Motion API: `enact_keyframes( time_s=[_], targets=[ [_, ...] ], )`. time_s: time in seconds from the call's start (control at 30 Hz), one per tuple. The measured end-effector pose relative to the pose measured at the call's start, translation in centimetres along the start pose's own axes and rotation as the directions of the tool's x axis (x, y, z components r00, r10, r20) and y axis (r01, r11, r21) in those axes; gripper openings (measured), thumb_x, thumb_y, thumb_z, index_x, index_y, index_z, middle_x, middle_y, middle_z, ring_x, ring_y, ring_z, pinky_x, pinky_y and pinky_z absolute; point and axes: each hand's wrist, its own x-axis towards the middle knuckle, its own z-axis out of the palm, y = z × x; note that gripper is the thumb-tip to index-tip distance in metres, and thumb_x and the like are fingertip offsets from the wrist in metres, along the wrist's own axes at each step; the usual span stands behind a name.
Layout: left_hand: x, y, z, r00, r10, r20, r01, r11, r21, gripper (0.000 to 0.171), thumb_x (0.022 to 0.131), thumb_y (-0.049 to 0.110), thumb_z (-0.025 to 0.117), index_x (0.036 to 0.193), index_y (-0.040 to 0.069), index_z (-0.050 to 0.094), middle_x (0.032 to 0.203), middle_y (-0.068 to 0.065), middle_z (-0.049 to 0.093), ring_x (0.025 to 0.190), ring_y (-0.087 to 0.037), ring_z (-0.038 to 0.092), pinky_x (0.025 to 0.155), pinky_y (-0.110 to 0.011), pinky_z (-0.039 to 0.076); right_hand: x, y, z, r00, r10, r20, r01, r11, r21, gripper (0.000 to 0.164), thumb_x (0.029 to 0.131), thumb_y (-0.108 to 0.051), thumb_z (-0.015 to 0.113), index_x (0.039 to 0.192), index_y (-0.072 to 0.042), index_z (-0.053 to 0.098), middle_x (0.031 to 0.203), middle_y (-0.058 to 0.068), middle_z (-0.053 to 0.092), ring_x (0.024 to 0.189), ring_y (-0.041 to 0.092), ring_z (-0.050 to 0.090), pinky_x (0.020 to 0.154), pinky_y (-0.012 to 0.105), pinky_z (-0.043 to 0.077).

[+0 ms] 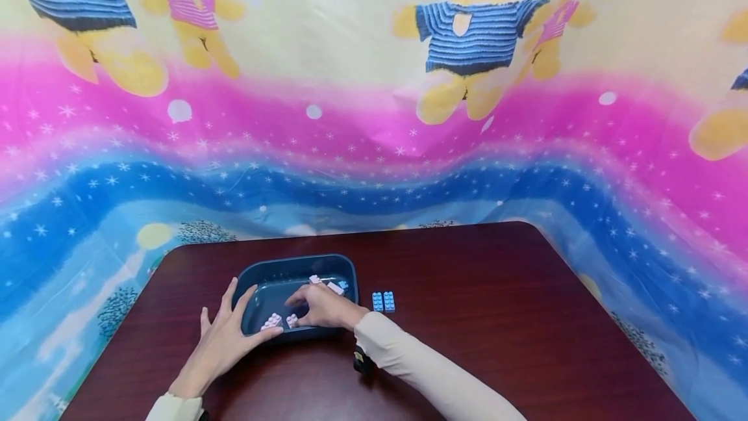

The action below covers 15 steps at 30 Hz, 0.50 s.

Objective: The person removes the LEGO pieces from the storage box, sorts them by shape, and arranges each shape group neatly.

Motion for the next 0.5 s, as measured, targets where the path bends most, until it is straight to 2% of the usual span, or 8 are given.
enact_keyframes(
  time_s=[0.17, 0.5],
  targets=[
    [0.0, 0.0, -0.1, 1.0, 0.003, 0.0, -0.003, 1.0, 0.002, 0.111, 0.085, 0.07, 0.076, 0.163, 0.002, 0.034, 0.17, -0.034, 0.007, 0.141, -0.066, 0.033, 0.109, -0.089, 0.002, 0.5, 0.1, 0.2, 0.999, 0.012, 0.04, -0.012, 1.0, 0.009, 0.04, 0.093, -0.011, 0.084, 0.131, -0.01, 0.076, 0.128, 0.0, 0.073, 0.115, 0.005, 0.065, 0.096, 0.015, 0.05],
    [-0.1, 0.1, -0.1, 1.0, 0.011, -0.008, -0.011, 1.0, -0.003, 0.109, 0.085, 0.068, 0.077, 0.163, 0.003, 0.035, 0.17, -0.034, 0.009, 0.14, -0.066, 0.036, 0.109, -0.089, 0.003, 1.2, 0.3, 0.3, 0.994, 0.017, 0.11, -0.027, 0.995, 0.092, 0.037, 0.093, -0.005, 0.082, 0.129, -0.009, 0.076, 0.119, 0.0, 0.077, 0.106, 0.002, 0.068, 0.092, 0.014, 0.052]
  ],
)
